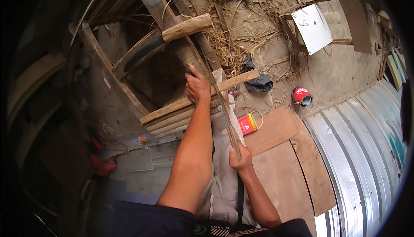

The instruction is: The person assembles bamboo poles into a wooden frame. They use a hand saw to cut the poles to length, a machete to trim and shape them, and a hammer to drive nails into the frame to secure the poles in place.

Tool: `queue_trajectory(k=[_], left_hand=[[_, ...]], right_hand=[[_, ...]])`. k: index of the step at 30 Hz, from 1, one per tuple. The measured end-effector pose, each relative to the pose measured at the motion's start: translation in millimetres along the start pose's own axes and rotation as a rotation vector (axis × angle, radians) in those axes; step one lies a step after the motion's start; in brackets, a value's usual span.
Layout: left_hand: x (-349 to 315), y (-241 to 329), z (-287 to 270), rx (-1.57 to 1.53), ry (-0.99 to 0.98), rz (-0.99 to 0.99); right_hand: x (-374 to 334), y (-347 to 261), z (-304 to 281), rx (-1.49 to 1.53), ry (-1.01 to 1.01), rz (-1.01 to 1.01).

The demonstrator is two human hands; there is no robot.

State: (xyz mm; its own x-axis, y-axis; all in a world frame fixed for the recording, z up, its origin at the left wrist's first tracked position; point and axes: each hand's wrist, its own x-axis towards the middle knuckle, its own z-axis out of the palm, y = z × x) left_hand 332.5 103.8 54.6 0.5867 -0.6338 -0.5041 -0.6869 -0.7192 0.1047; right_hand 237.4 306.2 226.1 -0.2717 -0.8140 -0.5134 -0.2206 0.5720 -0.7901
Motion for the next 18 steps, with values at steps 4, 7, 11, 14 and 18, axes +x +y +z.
queue_trajectory(k=[4,7,11,14,18], left_hand=[[0,0,0,-0.035,-0.005,0.015],[1,0,-1,-0.030,-0.024,0.016],[1,-1,-2,-0.012,-0.029,-0.010],[2,2,-2,-0.019,-0.039,-0.008],[-3,3,-8,-0.028,-0.005,-0.020]], right_hand=[[21,26,19,0.008,-0.021,0.068],[-19,15,4,-0.032,0.000,0.045],[-41,-5,-11,-0.012,0.052,-0.048],[11,13,12,-0.047,-0.001,-0.022],[24,33,21,-0.065,-0.060,0.051]])
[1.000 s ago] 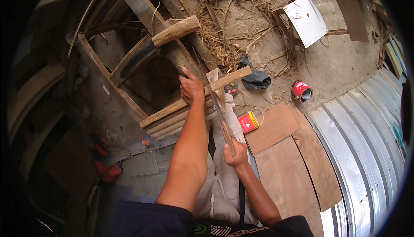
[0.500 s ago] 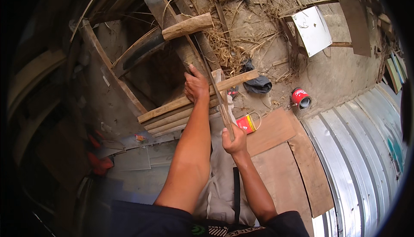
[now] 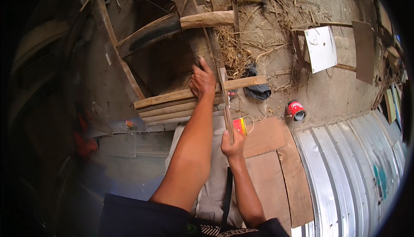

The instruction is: The person assembles bamboo poles into a wooden frame. They use a hand saw to cut the poles to length, a machete to trim and shape them, and a hammer to drive nails into the frame to secure the poles in place.

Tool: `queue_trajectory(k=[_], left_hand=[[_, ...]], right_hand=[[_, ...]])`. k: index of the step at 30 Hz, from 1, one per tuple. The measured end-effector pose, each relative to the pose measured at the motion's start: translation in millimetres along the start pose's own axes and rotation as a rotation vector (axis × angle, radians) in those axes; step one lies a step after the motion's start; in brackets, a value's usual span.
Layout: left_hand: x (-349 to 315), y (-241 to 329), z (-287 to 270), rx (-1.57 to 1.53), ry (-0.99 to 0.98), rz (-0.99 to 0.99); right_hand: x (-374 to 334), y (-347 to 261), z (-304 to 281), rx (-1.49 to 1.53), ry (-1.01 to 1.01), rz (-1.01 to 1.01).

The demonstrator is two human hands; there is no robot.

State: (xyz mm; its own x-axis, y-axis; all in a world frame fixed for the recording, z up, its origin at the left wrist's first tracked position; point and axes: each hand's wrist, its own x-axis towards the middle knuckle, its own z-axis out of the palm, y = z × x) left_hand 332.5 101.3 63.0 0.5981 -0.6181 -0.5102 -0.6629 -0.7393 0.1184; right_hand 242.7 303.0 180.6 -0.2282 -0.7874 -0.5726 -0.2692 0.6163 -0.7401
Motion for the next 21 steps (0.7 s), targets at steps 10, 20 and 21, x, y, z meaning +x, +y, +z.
queue_trajectory(k=[10,20,21], left_hand=[[3,1,-3,-0.039,-0.037,0.000],[2,-4,2,-0.035,-0.010,0.030],[1,-5,4,-0.035,-0.011,0.025]], right_hand=[[-15,-3,-9,0.049,0.023,-0.071],[-125,-16,-49,-0.099,-0.034,-0.027],[-115,-15,-47,-0.081,-0.018,-0.041]])
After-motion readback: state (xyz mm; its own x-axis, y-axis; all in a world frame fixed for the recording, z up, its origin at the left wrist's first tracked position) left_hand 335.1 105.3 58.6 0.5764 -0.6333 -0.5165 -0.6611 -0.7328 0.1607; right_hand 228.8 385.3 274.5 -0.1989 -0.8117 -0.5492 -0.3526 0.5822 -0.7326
